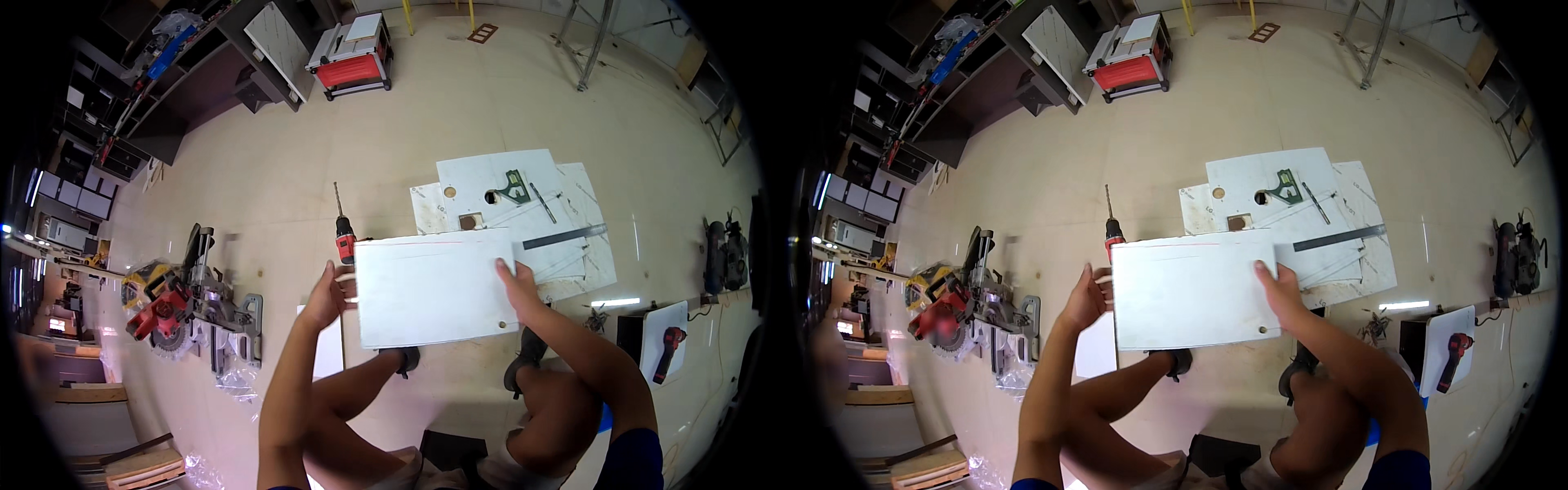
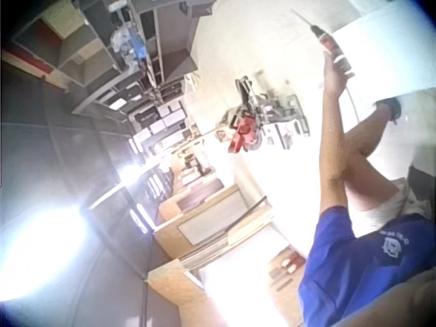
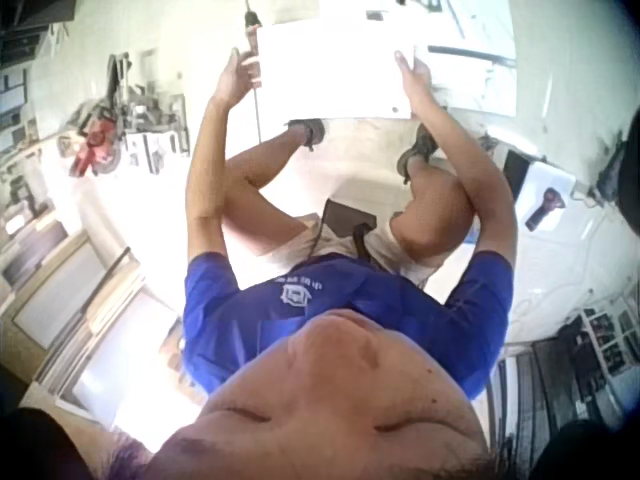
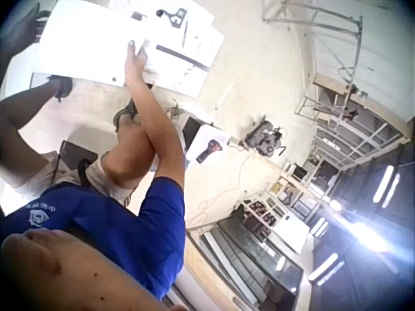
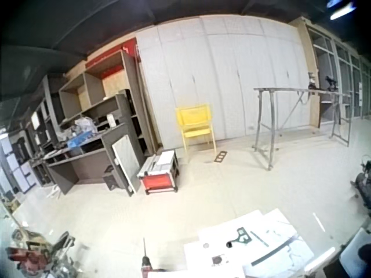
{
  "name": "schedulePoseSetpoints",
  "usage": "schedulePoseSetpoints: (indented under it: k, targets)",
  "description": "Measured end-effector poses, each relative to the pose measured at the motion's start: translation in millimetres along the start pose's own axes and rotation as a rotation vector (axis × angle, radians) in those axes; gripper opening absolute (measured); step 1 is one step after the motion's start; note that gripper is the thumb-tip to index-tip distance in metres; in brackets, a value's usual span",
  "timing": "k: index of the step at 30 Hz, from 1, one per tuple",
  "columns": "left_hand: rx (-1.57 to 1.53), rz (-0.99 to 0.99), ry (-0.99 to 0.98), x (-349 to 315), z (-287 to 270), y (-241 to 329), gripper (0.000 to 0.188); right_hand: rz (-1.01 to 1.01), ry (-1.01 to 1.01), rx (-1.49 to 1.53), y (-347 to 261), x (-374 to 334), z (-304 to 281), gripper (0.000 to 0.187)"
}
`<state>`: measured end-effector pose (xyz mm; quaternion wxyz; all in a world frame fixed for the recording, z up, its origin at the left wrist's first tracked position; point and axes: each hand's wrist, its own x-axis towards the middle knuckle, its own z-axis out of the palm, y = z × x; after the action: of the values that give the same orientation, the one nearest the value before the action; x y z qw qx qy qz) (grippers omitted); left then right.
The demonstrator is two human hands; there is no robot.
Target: The person places a white panel on a workbench, aligns it, and uses a cordless drill to create holes at marked locations. The person repeats this process for multiple panels, flipping them as needed and securing them with fasteners.
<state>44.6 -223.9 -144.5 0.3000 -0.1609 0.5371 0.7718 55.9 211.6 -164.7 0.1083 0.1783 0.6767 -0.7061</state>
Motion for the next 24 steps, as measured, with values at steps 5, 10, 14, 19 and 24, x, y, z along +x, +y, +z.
schedulePoseSetpoints:
  k: [5,10,14,19,24]
  targets:
    - [0.79,0.308,0.8,78,-102,-33,0.038,0.121,0.387,0.017,-12,13,-45,0.035]
    - [0.743,0.304,0.94,148,-165,-200,0.093,0.083,0.207,0.398,-26,37,-97,0.066]
    - [0.371,0.739,0.721,244,-72,-182,0.055,0.055,0.378,0.406,-45,23,-125,0.069]
    - [0.581,0.892,0.957,255,-186,-159,0.025,0.138,0.52,0.3,-36,45,-107,0.067]
    - [0.221,0.6,0.736,246,-171,-130,0.02,0.164,0.631,0.191,-16,24,-134,0.052]
